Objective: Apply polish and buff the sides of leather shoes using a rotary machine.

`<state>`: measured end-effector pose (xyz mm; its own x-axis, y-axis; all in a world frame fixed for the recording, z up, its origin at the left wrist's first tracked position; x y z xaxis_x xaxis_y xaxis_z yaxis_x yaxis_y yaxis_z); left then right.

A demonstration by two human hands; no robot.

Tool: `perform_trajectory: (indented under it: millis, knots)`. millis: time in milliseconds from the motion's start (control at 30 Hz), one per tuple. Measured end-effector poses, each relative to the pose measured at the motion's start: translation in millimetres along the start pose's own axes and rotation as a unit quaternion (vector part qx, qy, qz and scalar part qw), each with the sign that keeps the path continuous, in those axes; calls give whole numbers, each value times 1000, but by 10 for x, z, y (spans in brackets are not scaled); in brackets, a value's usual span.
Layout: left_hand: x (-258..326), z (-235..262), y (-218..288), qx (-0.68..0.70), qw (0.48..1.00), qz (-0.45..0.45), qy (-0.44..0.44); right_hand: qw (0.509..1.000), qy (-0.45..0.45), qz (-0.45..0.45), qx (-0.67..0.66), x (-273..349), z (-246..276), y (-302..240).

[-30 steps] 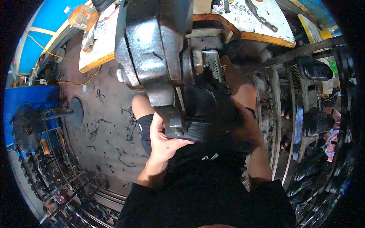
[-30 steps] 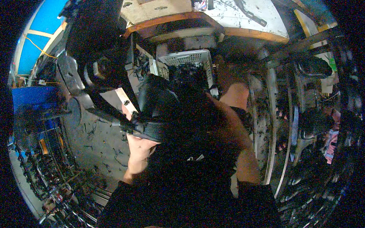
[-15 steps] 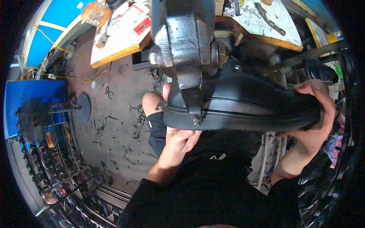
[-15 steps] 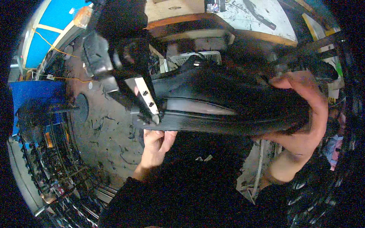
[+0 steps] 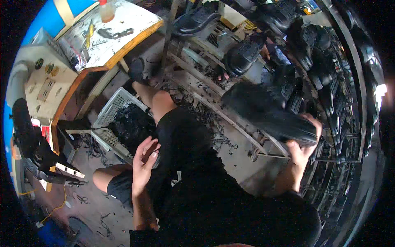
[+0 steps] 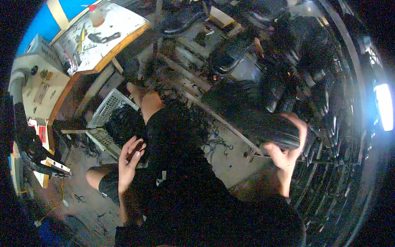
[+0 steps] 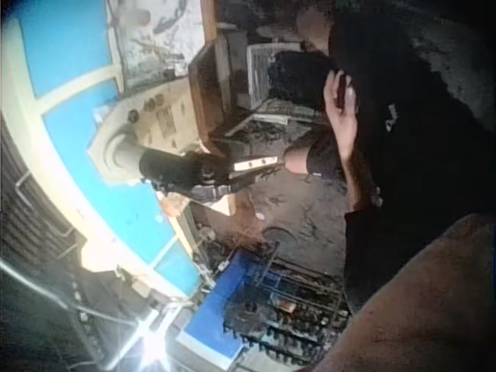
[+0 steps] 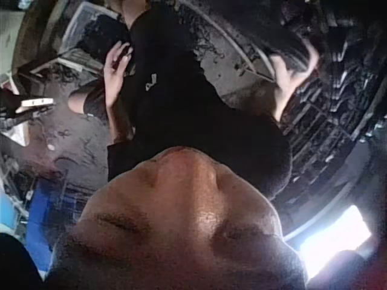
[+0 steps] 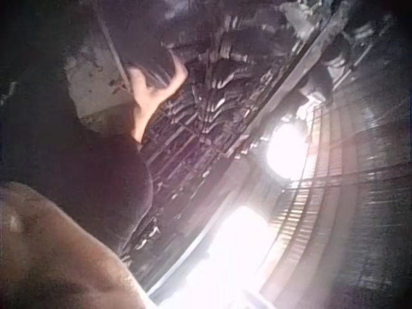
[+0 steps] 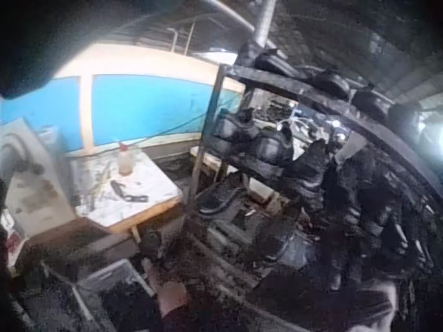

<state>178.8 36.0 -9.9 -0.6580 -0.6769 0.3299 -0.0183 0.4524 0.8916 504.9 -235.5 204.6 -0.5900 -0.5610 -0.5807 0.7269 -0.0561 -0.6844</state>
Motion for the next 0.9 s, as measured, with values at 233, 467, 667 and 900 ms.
perform_trajectory:
  millis: [233,467,667,900]
  knots:
    - [-5,-44,-141,-32,999,-32,16,913,68,126,381,-193,-589,842]
    - [135,25,-261,-44,998,-31,45,853,-31,26,521,-88,-660,1476]
    - [97,-19,-321,-50,998,-8,36,804,-45,-71,588,50,233,1635]
    - [-44,-206,-123,-39,999,-12,5,894,72,-107,430,-106,537,1346]
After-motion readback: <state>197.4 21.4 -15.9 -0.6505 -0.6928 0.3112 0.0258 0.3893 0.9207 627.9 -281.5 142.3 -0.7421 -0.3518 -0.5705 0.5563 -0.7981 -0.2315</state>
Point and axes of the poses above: each hand's wrist, its own x-axis away from the middle knuckle, its own z-axis out of the back of the hand, y = z × x, the point moved 2 cm from there along -x, towards the middle knuckle, and after that the axes turned 3 degrees about y, right-handed, at the moved point
